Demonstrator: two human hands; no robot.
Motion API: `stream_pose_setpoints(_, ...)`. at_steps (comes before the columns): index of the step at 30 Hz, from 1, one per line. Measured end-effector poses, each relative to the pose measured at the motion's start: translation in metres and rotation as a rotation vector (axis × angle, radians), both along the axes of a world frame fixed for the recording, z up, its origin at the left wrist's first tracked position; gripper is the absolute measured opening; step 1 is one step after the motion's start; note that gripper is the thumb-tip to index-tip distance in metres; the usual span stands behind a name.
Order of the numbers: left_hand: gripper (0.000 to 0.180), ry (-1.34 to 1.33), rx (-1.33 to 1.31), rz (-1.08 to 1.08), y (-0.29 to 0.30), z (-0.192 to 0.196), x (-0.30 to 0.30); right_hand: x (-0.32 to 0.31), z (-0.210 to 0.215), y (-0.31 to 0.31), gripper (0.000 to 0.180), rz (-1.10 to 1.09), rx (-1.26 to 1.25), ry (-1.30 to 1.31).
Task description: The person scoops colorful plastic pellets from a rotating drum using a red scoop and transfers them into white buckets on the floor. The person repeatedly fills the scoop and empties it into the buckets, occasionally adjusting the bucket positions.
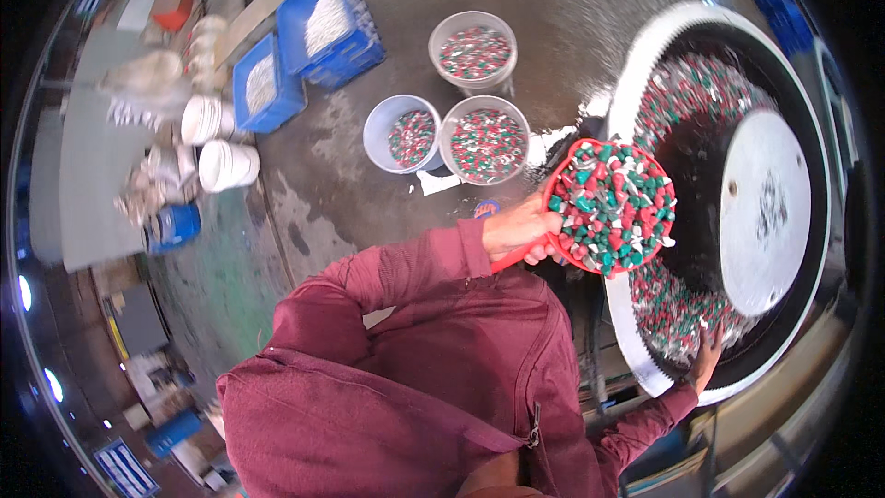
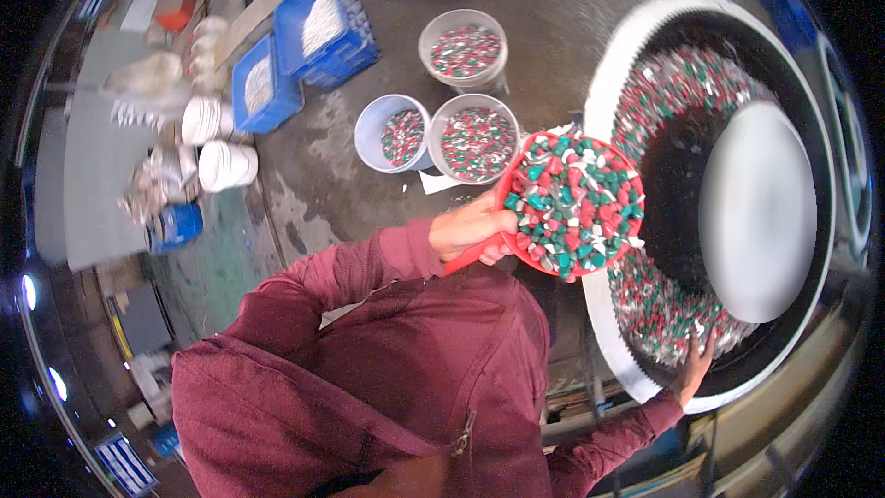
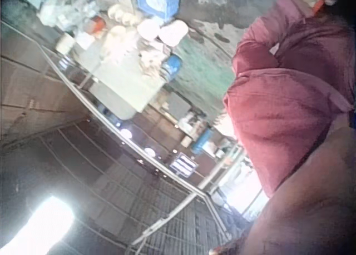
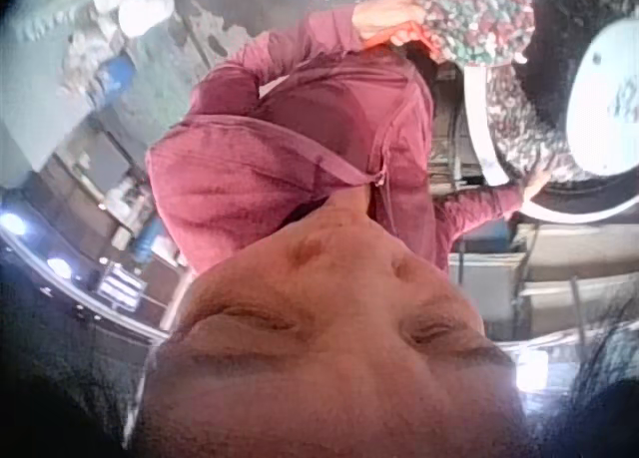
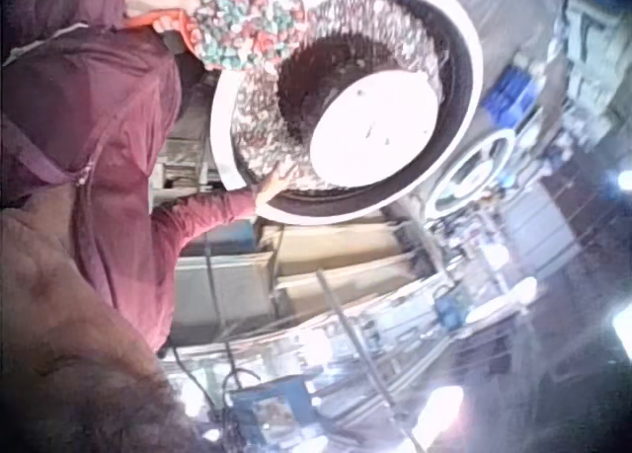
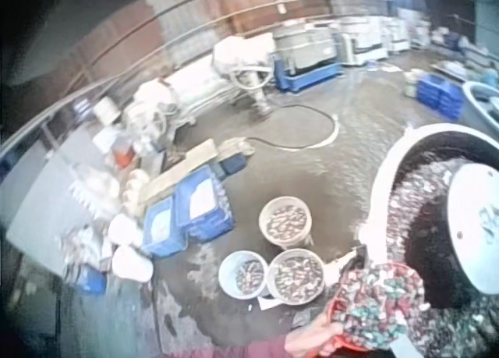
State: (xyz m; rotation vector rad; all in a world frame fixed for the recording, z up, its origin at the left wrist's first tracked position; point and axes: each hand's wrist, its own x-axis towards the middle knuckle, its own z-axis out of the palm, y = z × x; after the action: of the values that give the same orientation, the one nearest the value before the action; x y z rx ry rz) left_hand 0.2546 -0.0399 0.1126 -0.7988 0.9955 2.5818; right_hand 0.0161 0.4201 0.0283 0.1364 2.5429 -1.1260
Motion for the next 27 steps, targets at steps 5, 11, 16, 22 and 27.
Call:
stream_pose_setpoints(5,0.036,-0.12,-0.049,0.229,0.018,0.0,0.008,-0.062,-0.02,0.034,0.061,-0.075,-0.125,-0.228)
stream_pose_setpoints(11,0.024,-0.25,-0.22,0.574,-0.024,-0.047,0.059,-0.116,-0.049,0.043,0.062,0.063,-0.022,-0.14)
stream_pose_setpoints(16,0.063,-0.345,-0.791,0.846,-0.069,-0.095,0.098,-0.116,-0.032,0.055,0.062,0.01,0.01,-0.113)
stream_pose_setpoints(22,0.087,-0.799,-1.835,0.225,-0.127,-0.173,0.133,-0.114,-0.027,0.089,0.06,0.089,0.299,0.087)
stream_pose_setpoints(27,0.086,-0.984,-2.0,0.086,-0.153,-0.25,0.13,-0.089,0.007,0.104,0.059,0.04,0.302,0.011)
